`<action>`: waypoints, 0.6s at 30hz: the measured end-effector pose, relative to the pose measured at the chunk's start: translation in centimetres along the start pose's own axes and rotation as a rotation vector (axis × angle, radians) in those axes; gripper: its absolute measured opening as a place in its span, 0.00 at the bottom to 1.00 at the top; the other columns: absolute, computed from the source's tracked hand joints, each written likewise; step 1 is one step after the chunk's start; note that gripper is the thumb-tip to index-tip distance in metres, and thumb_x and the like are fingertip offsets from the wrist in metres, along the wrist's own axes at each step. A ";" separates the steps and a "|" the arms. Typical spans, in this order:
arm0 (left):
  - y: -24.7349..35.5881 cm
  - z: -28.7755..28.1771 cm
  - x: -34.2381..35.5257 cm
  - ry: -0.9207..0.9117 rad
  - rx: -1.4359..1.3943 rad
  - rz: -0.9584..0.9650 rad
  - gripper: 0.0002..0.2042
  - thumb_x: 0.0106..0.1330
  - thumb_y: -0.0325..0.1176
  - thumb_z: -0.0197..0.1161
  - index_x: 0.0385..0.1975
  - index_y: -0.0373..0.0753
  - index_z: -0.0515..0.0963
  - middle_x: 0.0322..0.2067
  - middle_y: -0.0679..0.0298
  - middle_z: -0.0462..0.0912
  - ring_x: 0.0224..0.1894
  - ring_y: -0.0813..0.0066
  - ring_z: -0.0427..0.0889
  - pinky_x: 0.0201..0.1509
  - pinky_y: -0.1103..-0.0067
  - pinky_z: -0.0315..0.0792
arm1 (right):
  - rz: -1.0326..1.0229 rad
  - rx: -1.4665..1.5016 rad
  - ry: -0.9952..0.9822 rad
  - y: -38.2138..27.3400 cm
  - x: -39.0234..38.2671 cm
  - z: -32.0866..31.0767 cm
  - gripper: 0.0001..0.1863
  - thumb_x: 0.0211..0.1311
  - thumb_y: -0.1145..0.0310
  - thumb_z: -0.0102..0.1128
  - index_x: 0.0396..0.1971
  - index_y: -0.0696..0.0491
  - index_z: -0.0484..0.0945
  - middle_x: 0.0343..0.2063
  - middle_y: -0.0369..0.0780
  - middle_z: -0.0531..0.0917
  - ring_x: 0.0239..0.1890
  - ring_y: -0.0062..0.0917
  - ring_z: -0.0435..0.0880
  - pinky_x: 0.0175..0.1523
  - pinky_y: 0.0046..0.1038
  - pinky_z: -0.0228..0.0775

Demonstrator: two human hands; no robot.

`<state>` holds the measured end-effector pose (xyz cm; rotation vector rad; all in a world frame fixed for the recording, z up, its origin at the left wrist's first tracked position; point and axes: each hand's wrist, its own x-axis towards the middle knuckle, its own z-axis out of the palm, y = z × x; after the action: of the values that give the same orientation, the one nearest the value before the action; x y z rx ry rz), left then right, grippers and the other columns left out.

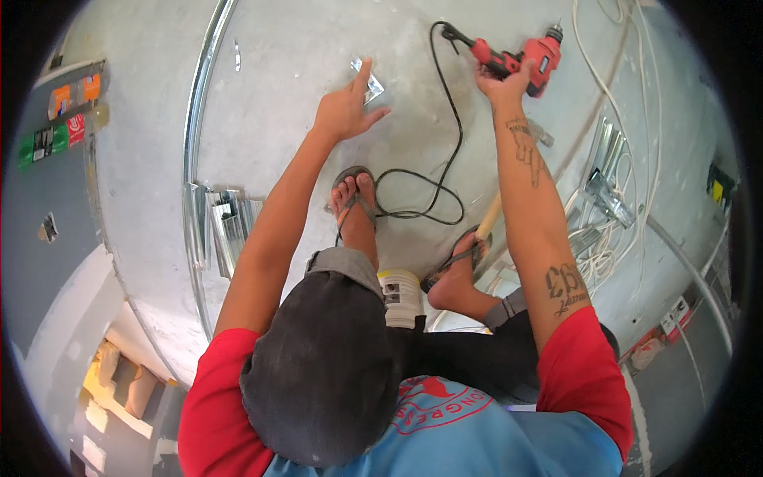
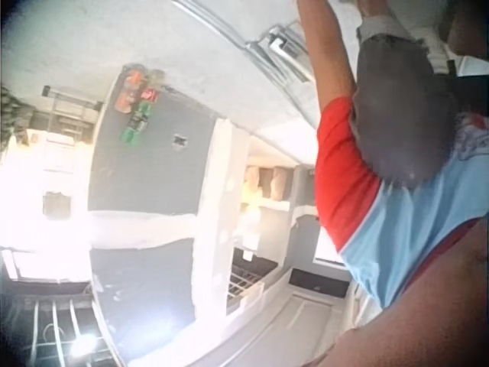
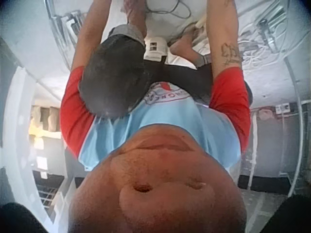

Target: The recorder prepares and drills holes into metal ceiling/wall tracks using a power drill and hammer.

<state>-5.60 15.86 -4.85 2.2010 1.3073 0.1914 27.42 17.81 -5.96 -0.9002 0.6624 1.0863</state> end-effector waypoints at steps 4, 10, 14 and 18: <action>-0.2 -0.6 -0.4 0.059 -0.025 0.019 0.44 0.58 0.47 0.69 0.71 0.48 0.51 0.37 0.55 0.85 0.34 0.51 0.84 0.34 0.63 0.77 | -0.033 0.212 -0.197 -2.3 0.9 -0.9 0.29 0.58 0.37 0.63 0.42 0.49 0.73 0.40 0.40 0.77 0.39 0.33 0.77 0.52 0.42 0.72; -1.1 -0.1 -0.1 -0.026 -0.090 0.008 0.41 0.58 0.42 0.69 0.69 0.48 0.52 0.31 0.53 0.84 0.29 0.51 0.83 0.31 0.62 0.75 | 0.095 -0.025 -0.468 -8.3 -0.7 -4.5 0.20 0.67 0.48 0.58 0.41 0.53 0.74 0.30 0.38 0.78 0.33 0.30 0.76 0.44 0.39 0.73; -1.3 0.3 -0.2 -0.092 -0.108 -0.105 0.38 0.59 0.42 0.68 0.67 0.48 0.55 0.25 0.54 0.83 0.29 0.48 0.83 0.32 0.61 0.75 | -0.173 -0.241 -0.447 -7.6 -10.7 -5.8 0.19 0.69 0.57 0.59 0.49 0.57 0.74 0.40 0.44 0.81 0.38 0.31 0.80 0.47 0.38 0.77; -0.6 -0.3 0.5 -0.093 -0.080 -0.122 0.37 0.61 0.47 0.67 0.67 0.47 0.55 0.26 0.53 0.84 0.29 0.48 0.83 0.33 0.60 0.75 | -0.188 -0.548 -0.547 -9.8 -20.1 -4.2 0.26 0.71 0.57 0.56 0.59 0.61 0.69 0.51 0.50 0.80 0.41 0.30 0.82 0.41 0.33 0.80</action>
<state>-5.91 16.65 -5.06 2.0321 1.3532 0.0918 29.60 3.09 11.31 -1.0379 -0.1851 1.2929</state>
